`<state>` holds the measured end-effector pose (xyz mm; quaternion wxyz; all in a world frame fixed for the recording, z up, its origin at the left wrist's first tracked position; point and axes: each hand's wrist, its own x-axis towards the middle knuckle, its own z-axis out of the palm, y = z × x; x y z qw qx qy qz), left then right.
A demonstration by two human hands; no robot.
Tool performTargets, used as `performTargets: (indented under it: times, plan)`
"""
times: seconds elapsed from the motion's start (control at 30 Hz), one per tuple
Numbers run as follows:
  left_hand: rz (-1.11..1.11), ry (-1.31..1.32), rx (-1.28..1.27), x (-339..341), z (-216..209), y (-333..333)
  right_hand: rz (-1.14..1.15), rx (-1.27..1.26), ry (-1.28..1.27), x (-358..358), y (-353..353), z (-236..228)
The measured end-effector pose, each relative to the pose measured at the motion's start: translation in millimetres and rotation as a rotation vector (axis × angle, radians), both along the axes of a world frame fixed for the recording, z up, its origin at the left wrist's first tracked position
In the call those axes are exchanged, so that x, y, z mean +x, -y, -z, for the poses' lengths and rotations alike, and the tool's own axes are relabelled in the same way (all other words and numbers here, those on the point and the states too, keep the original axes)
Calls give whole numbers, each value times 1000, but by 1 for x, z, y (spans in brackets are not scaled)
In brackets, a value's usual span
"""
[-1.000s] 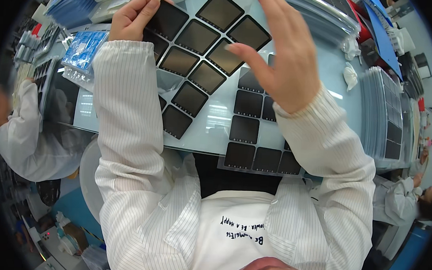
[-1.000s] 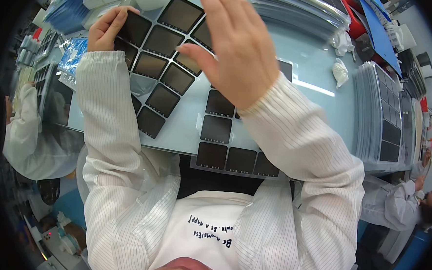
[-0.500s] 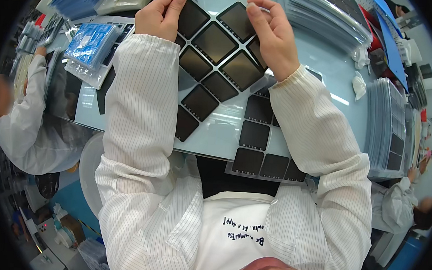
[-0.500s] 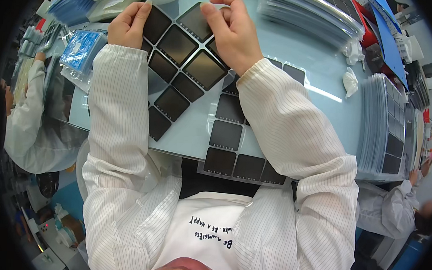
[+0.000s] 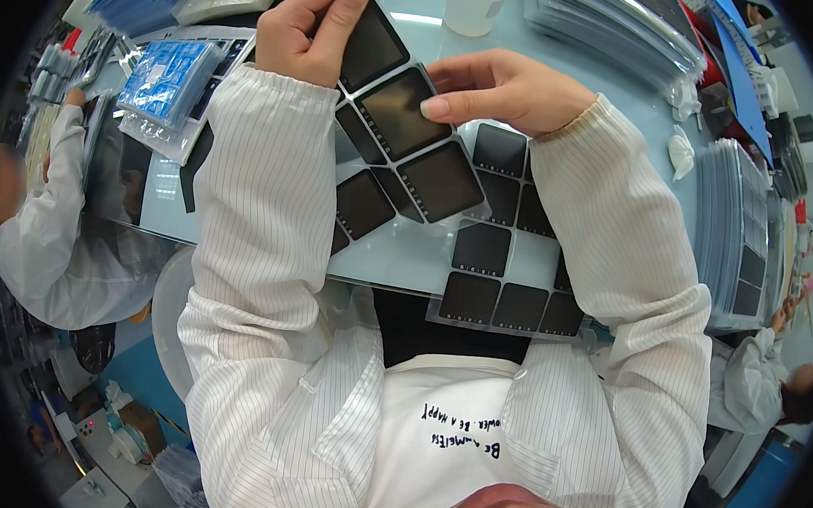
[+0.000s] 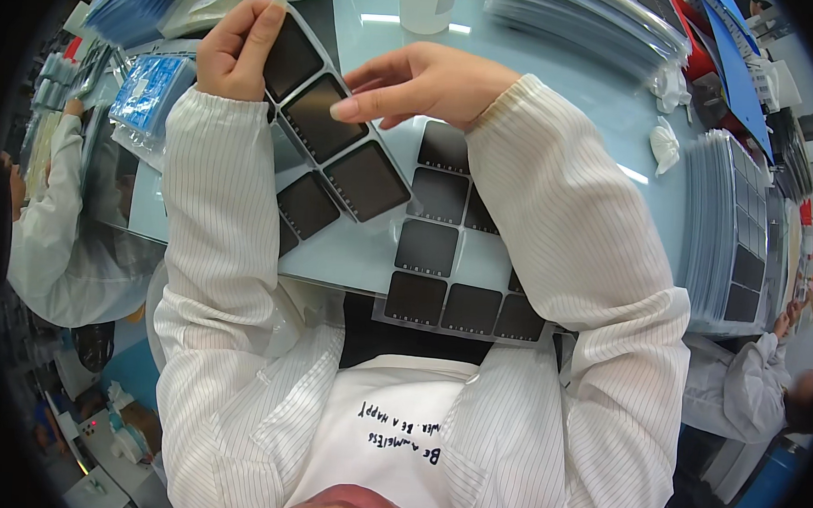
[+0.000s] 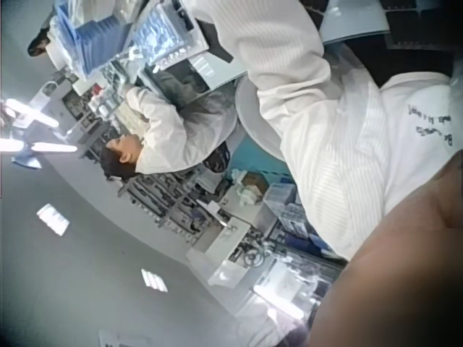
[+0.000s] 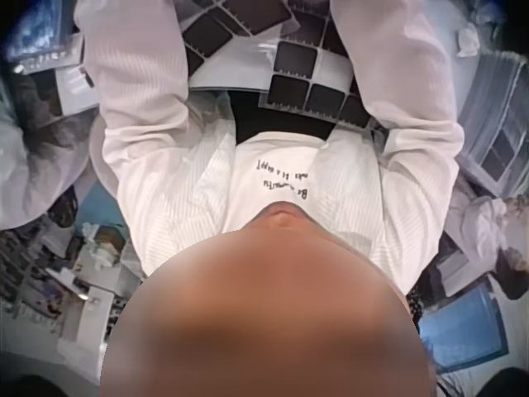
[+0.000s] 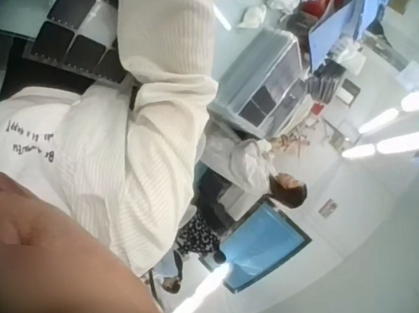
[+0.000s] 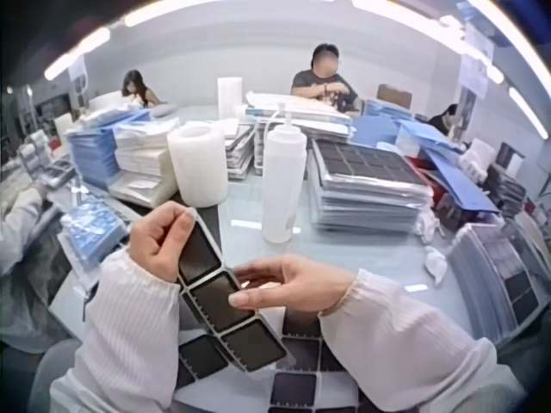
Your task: Clean and inspect a sheet of small electronic or optical components using a wipe and cleaning solution.
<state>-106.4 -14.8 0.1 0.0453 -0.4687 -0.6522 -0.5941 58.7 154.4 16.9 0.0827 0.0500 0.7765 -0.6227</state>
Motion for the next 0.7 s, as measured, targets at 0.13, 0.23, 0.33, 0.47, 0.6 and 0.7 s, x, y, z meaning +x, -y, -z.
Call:
performTargets:
  times: [0.13, 0.23, 0.33, 0.47, 0.6, 0.7]
  plan:
    - [71, -74, -33, 2, -1, 0, -68, -91, 32, 4, 4, -2]
    - [82, -77, -5, 8, -4, -1, -46, -102, -26, 12, 11, -2]
    - [120, -55, -65, 10, -5, 0, -2, -142, -80, 21, 17, -6]
    - [80, -55, -127, 19, -8, -4, 139, -273, -121, 35, 18, -13]
    - [77, -65, -171, 17, -5, -9, 134, -119, -191, 55, 8, -16]
    - [91, -65, -154, 9, 3, -11, 134, -125, -208, 70, -1, -24]
